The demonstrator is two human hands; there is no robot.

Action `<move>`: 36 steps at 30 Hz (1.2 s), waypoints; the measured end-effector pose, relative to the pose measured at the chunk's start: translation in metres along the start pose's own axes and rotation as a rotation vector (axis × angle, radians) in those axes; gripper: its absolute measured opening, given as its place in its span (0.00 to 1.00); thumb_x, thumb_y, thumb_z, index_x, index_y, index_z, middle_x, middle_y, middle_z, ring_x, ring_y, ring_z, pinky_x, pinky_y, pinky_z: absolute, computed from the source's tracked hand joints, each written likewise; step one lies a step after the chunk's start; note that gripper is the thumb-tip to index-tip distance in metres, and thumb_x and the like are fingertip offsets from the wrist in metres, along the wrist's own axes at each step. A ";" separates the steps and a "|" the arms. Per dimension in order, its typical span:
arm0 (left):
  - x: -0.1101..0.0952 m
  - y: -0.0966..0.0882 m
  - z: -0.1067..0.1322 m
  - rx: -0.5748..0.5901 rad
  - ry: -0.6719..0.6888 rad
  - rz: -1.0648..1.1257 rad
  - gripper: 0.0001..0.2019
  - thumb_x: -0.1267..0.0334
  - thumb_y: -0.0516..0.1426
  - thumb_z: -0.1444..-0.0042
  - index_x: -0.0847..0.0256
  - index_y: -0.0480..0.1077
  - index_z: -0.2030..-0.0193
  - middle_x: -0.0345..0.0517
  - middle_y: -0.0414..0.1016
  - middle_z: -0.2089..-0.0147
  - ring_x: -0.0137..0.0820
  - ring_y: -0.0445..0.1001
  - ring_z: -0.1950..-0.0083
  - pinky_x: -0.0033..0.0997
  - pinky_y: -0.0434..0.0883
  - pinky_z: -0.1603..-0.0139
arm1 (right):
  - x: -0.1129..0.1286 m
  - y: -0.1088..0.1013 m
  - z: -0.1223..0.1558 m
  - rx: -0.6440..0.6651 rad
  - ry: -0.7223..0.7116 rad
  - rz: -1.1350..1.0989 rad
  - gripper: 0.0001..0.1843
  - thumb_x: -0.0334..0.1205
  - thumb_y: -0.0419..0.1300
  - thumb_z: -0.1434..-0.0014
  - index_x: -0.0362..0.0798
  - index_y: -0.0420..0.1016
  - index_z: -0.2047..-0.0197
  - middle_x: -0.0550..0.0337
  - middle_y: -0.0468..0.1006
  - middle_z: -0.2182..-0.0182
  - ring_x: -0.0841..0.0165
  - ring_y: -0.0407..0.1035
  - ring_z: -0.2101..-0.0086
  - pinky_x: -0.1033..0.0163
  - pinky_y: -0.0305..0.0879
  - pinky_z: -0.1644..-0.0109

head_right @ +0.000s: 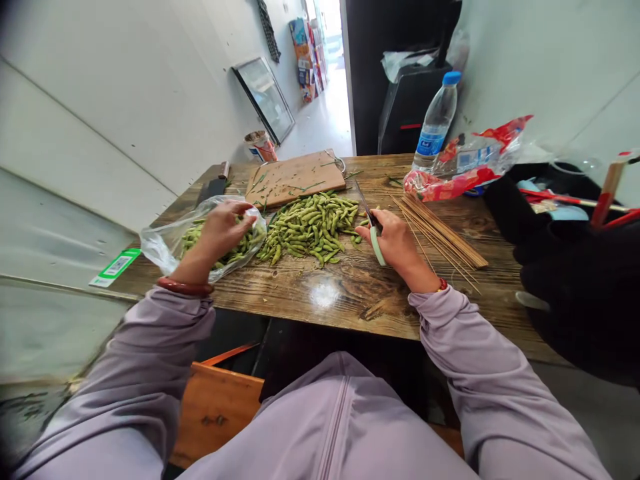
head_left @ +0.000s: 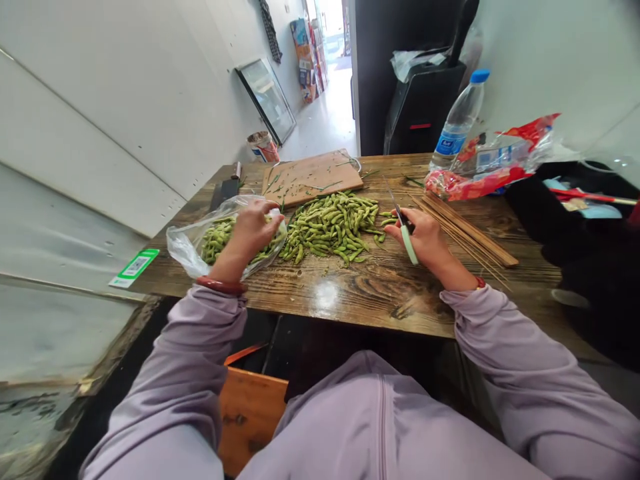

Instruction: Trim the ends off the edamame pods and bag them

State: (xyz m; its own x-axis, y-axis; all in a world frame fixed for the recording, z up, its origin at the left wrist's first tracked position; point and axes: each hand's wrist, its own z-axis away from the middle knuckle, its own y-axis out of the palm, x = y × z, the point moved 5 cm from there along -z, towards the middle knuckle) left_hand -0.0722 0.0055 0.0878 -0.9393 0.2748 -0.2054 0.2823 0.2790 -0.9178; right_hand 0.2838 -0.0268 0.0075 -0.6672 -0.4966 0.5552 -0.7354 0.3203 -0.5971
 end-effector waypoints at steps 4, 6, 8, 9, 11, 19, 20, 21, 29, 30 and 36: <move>-0.066 0.047 -0.010 0.123 0.130 0.153 0.12 0.61 0.57 0.40 0.64 0.77 0.55 0.52 0.77 0.55 0.36 0.74 0.57 0.36 0.70 0.50 | -0.004 0.000 -0.002 -0.037 0.016 -0.008 0.21 0.54 0.61 0.35 0.44 0.76 0.52 0.50 0.81 0.65 0.60 0.74 0.64 0.56 0.68 0.56; -0.097 0.068 -0.016 0.184 0.199 0.157 0.11 0.62 0.57 0.39 0.64 0.77 0.56 0.52 0.77 0.55 0.36 0.74 0.58 0.35 0.70 0.51 | -0.005 0.000 -0.002 -0.050 0.018 -0.011 0.22 0.57 0.60 0.35 0.44 0.76 0.53 0.52 0.80 0.66 0.59 0.74 0.64 0.55 0.68 0.56; -0.124 0.083 -0.022 0.203 0.264 0.110 0.11 0.62 0.56 0.37 0.64 0.77 0.55 0.54 0.76 0.55 0.37 0.74 0.55 0.36 0.69 0.49 | -0.005 0.000 -0.003 -0.055 0.016 -0.019 0.24 0.58 0.59 0.35 0.44 0.76 0.53 0.52 0.80 0.66 0.58 0.74 0.64 0.53 0.69 0.56; -0.134 0.089 -0.026 0.200 0.267 0.058 0.11 0.62 0.57 0.38 0.64 0.77 0.56 0.56 0.76 0.54 0.40 0.74 0.53 0.38 0.69 0.48 | -0.004 0.000 -0.003 -0.053 0.017 -0.023 0.24 0.58 0.59 0.35 0.44 0.77 0.52 0.52 0.80 0.66 0.58 0.75 0.64 0.52 0.69 0.56; -0.147 0.100 -0.031 0.202 0.237 -0.044 0.10 0.63 0.57 0.38 0.66 0.77 0.58 0.61 0.75 0.52 0.44 0.74 0.50 0.41 0.69 0.48 | -0.003 0.000 -0.003 -0.048 0.025 -0.027 0.24 0.58 0.59 0.36 0.45 0.77 0.52 0.52 0.80 0.66 0.58 0.75 0.64 0.52 0.70 0.56; -0.145 0.114 -0.029 0.170 0.192 0.337 0.02 0.69 0.60 0.44 0.62 0.72 0.67 0.48 0.75 0.61 0.34 0.72 0.59 0.33 0.69 0.55 | 0.003 -0.002 -0.003 -0.014 0.035 -0.041 0.21 0.57 0.60 0.36 0.48 0.78 0.52 0.53 0.79 0.66 0.58 0.75 0.65 0.52 0.71 0.58; -0.140 0.112 -0.029 0.164 0.145 0.504 0.03 0.68 0.61 0.45 0.62 0.70 0.69 0.45 0.74 0.64 0.31 0.71 0.63 0.31 0.68 0.59 | 0.004 -0.002 -0.002 -0.006 0.035 -0.038 0.21 0.57 0.60 0.36 0.49 0.78 0.52 0.53 0.79 0.67 0.58 0.74 0.65 0.52 0.71 0.58; -0.134 0.110 -0.029 0.170 0.088 0.686 0.05 0.66 0.61 0.45 0.61 0.69 0.69 0.42 0.73 0.67 0.28 0.69 0.67 0.28 0.68 0.63 | 0.005 -0.002 -0.002 -0.002 0.034 -0.035 0.20 0.57 0.61 0.37 0.49 0.78 0.52 0.54 0.79 0.67 0.59 0.74 0.66 0.52 0.71 0.59; -0.130 0.104 -0.011 0.357 -0.168 1.337 0.12 0.58 0.64 0.47 0.64 0.71 0.63 0.41 0.77 0.69 0.21 0.66 0.78 0.21 0.61 0.79 | 0.014 0.005 0.004 0.077 -0.026 -0.031 0.22 0.55 0.62 0.37 0.48 0.75 0.47 0.50 0.80 0.62 0.56 0.76 0.61 0.49 0.73 0.55; -0.132 0.105 -0.008 0.383 -0.163 1.348 0.12 0.58 0.63 0.47 0.65 0.73 0.62 0.42 0.77 0.68 0.21 0.67 0.77 0.21 0.62 0.78 | 0.016 0.005 0.005 0.096 -0.036 -0.023 0.22 0.54 0.63 0.38 0.48 0.75 0.47 0.50 0.80 0.61 0.56 0.76 0.60 0.49 0.74 0.54; -0.136 0.104 -0.004 0.418 -0.141 1.371 0.10 0.59 0.62 0.45 0.65 0.77 0.64 0.41 0.75 0.70 0.23 0.68 0.76 0.23 0.64 0.76 | 0.025 0.007 0.008 0.196 -0.033 0.009 0.25 0.51 0.67 0.40 0.51 0.73 0.43 0.51 0.78 0.56 0.59 0.75 0.61 0.52 0.75 0.57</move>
State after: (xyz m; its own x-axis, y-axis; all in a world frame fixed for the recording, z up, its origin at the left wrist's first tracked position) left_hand 0.0859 0.0008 0.0215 0.0024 0.0016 -1.0000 0.9087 -0.4175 0.0015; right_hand 0.2629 -0.0432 0.0124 -0.6668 -0.5221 0.5318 -0.6901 0.1630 -0.7051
